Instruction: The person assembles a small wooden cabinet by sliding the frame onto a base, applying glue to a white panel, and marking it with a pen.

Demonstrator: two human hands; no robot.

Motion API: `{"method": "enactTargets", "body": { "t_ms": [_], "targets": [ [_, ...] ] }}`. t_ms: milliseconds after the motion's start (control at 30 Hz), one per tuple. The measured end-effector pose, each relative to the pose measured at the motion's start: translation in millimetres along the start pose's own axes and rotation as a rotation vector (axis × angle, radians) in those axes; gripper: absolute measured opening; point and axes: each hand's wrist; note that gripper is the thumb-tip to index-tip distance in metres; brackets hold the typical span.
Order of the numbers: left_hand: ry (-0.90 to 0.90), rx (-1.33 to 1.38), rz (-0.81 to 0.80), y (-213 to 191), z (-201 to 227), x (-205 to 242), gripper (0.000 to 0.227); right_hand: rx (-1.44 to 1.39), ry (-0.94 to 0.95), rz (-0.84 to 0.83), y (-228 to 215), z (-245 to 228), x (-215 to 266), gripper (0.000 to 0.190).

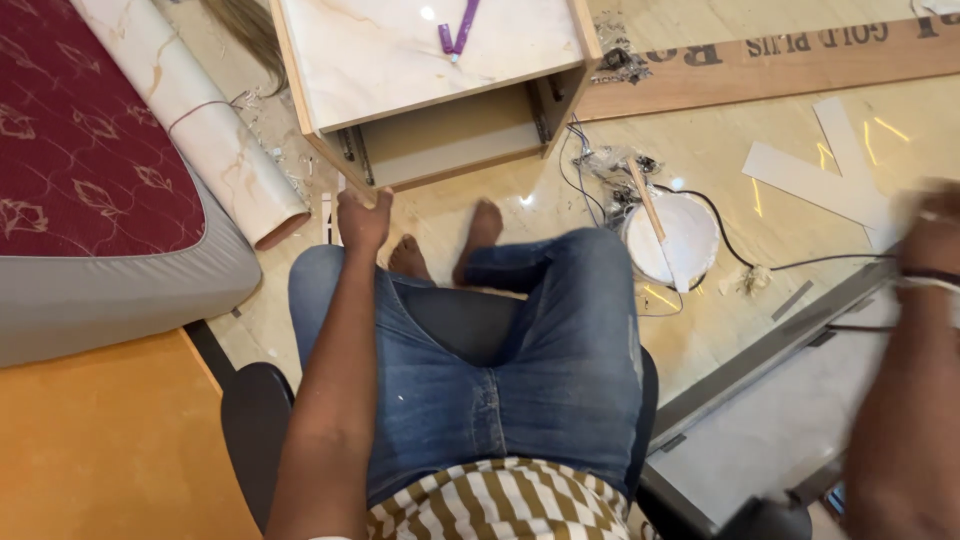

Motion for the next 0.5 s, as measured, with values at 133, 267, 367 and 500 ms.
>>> {"method": "enactTargets", "body": {
  "t_ms": [133,267,367,500],
  "targets": [
    [-0.194,-0.013,0.123,-5,3,-38,0.095,-0.25,-0.132,-0.3,179,-121,-8,0.049],
    [-0.231,-0.041,0.2,6,-10,-77,0.102,-0.247,-0.046,-0.461,296,-230,0,0.066],
    [-0.107,-0.042,0.217,23,-26,-89,0.099,-0.301,0.079,-0.439,334,-277,-5,0.075],
    [-0.044,0.042,0.204,39,-46,-93,0.068,-0.286,0.068,-0.312,360,-305,-37,0.076]
  ]
}}
Point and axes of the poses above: each hand's wrist, its own x-axis away from the middle knuckle, its own y-axis out of the palm, z = x × y, and after that the axes turned 8 degrees about x, right-handed
